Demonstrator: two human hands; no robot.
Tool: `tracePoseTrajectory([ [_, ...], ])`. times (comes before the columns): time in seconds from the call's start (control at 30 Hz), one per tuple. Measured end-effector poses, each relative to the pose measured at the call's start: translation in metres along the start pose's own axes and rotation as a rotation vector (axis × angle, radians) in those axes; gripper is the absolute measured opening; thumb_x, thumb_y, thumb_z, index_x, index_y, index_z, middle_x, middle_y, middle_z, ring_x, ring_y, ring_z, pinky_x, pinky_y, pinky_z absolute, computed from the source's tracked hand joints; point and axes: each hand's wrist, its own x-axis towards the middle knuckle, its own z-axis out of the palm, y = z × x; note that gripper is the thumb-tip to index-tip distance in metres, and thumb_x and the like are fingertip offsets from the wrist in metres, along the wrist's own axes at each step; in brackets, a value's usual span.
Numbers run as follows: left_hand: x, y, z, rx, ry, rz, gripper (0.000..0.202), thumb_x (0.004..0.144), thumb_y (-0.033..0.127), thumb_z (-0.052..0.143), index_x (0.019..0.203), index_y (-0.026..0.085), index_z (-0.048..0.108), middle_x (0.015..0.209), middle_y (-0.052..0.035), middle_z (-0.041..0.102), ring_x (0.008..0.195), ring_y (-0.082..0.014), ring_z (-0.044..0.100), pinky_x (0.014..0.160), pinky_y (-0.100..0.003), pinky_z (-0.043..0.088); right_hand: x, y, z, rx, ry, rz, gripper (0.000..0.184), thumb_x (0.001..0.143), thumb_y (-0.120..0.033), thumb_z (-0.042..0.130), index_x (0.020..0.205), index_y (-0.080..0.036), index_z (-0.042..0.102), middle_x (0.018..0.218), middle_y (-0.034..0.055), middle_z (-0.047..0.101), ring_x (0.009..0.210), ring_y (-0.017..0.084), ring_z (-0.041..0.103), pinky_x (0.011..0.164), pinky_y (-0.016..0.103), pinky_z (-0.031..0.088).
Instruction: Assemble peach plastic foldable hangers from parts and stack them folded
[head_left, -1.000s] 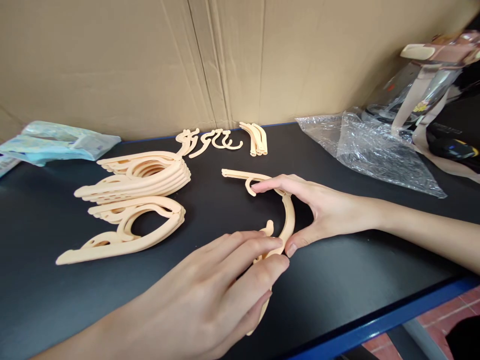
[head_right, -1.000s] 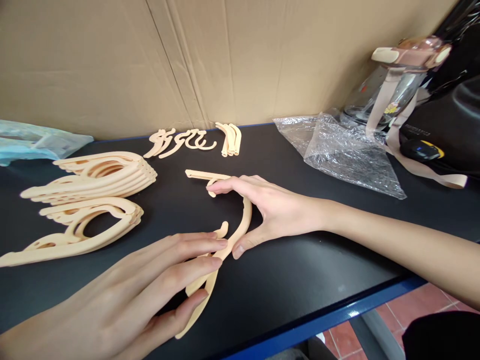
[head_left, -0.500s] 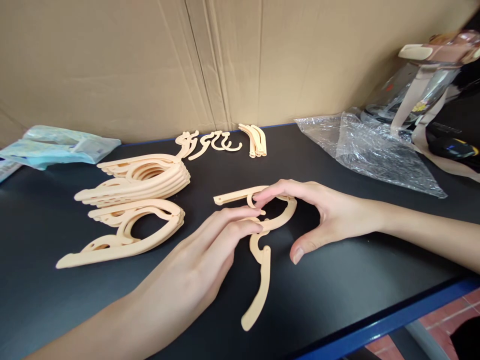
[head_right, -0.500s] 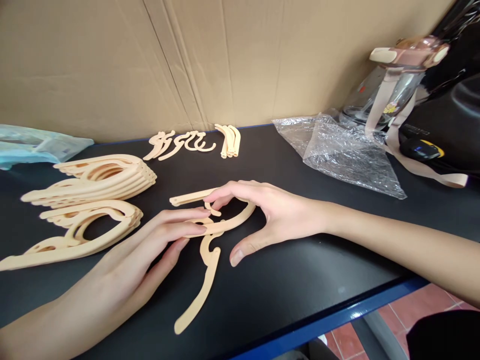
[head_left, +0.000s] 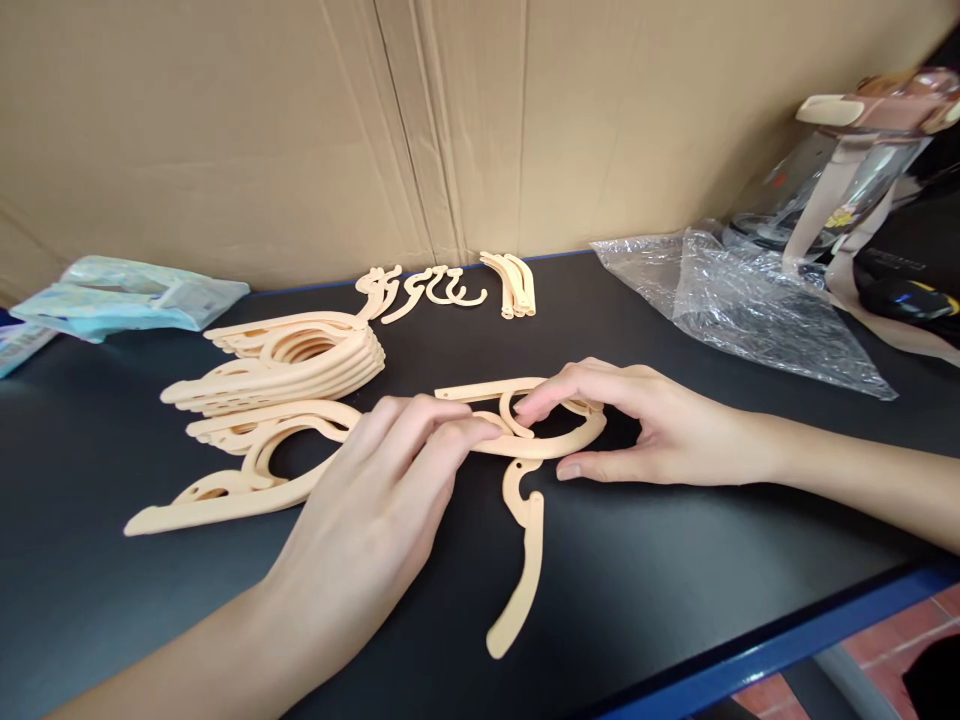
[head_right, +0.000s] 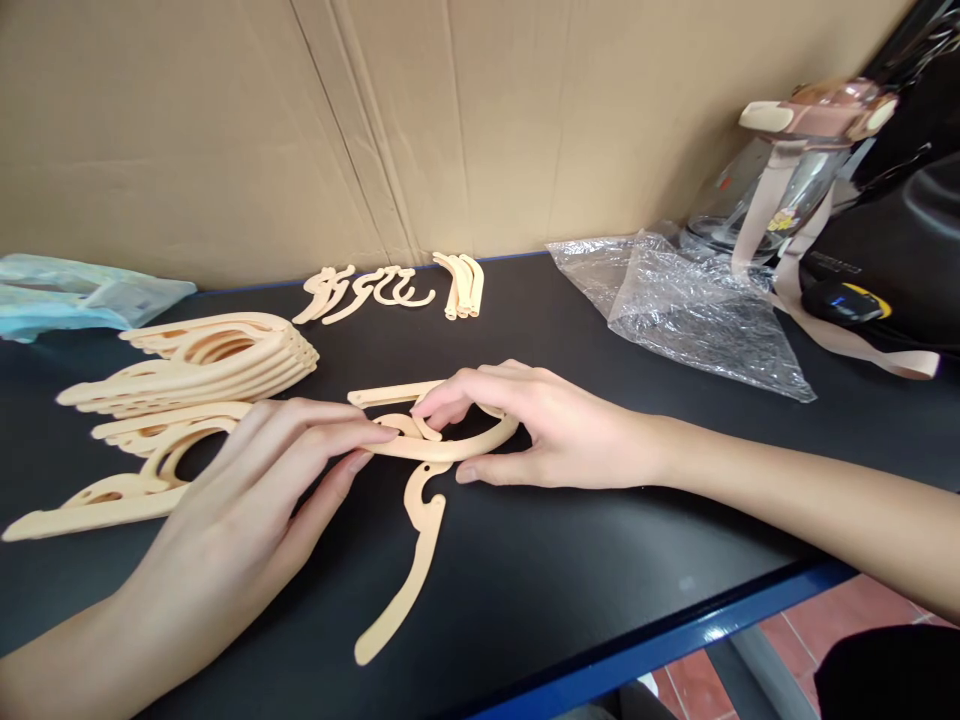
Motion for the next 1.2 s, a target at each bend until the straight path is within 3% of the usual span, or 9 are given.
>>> tracePoseTrajectory([
  [0.17, 0.003, 0.004, -0.002, 0.060, -0.036, 0.030, 0.021, 0.099, 0.009, 0.051, 0.118, 0.017, 0.055, 0.090, -0.0017, 0.061, 0.077, -0.0195, 0.051, 0.068, -0.033, 0.039, -0.001, -0.003, 0.001, 0.084, 0.055, 0.071, 0.037, 0.091, -0.031, 0.071, 0.125, -0.022, 0.061, 0.128, 0.0050, 0.070, 0.119, 0.018, 0.065, 0.102, 0.032, 0.050],
  [0.33, 0.001, 0.008, -0.001, 0.087, -0.078, 0.108, 0.024, 0.102, 0.017, 0.047, 0.124, 0.017, 0.057, 0.091, -0.0031, 0.065, 0.079, -0.0218, 0.052, 0.070, -0.036, 0.037, -0.002, -0.006, 0.003, 0.187, 0.087, 0.111, 0.037, 0.090, -0.032, 0.071, 0.125, -0.021, 0.064, 0.124, 0.0056, 0.071, 0.111, 0.019, 0.069, 0.095, 0.032, 0.055],
  [0.57, 0.002, 0.005, -0.002, 0.119, -0.128, 0.079, 0.016, 0.101, 0.022, 0.047, 0.103, 0.018, 0.063, 0.095, -0.0062, 0.064, 0.078, -0.0250, 0.054, 0.064, -0.038, 0.036, -0.003, -0.014, 0.004, 0.442, -0.064, 0.128, 0.040, 0.089, -0.023, 0.073, 0.128, -0.018, 0.062, 0.122, 0.0060, 0.070, 0.110, 0.017, 0.070, 0.091, 0.030, 0.060],
  [0.63, 0.002, 0.006, -0.002, 0.114, -0.132, 0.061, 0.016, 0.101, 0.024, 0.048, 0.106, 0.017, 0.062, 0.095, -0.0065, 0.064, 0.079, -0.0251, 0.054, 0.065, -0.039, 0.037, -0.003, -0.013, 0.002, 0.364, -0.048, 0.072, 0.035, 0.091, -0.022, 0.071, 0.125, -0.018, 0.063, 0.117, 0.0058, 0.071, 0.106, 0.016, 0.070, 0.089, 0.029, 0.060],
  [0.73, 0.001, 0.006, -0.003, 0.107, -0.140, 0.033, 0.020, 0.102, 0.025, 0.048, 0.113, 0.016, 0.061, 0.098, -0.0077, 0.064, 0.084, -0.0260, 0.056, 0.070, -0.040, 0.041, -0.003, -0.006, -0.001, 0.049, 0.053, -0.070, 0.026, 0.096, -0.018, 0.062, 0.122, -0.017, 0.064, 0.111, 0.0075, 0.072, 0.102, 0.016, 0.068, 0.089, 0.032, 0.057],
  [0.9, 0.000, 0.005, -0.002, 0.101, -0.130, 0.015, 0.020, 0.102, 0.025, 0.047, 0.114, 0.015, 0.060, 0.101, -0.0090, 0.065, 0.087, -0.0263, 0.057, 0.073, -0.040, 0.043, -0.003, 0.008, -0.005, -0.378, 0.021, -0.179, 0.029, 0.098, -0.017, 0.056, 0.126, -0.015, 0.062, 0.128, 0.0118, 0.067, 0.119, 0.024, 0.059, 0.102, 0.043, 0.049],
  [1.2, -0.001, 0.004, 0.000, 0.089, -0.163, -0.002, 0.031, 0.103, 0.031, 0.046, 0.125, 0.013, 0.057, 0.121, -0.0136, 0.063, 0.105, -0.0296, 0.057, 0.085, -0.044, 0.045, -0.003, 0.009, -0.003, -0.509, 0.016, -0.196, 0.023, 0.100, -0.029, 0.057, 0.115, -0.014, 0.066, 0.111, 0.0112, 0.066, 0.102, 0.022, 0.059, 0.092, 0.038, 0.044],
])
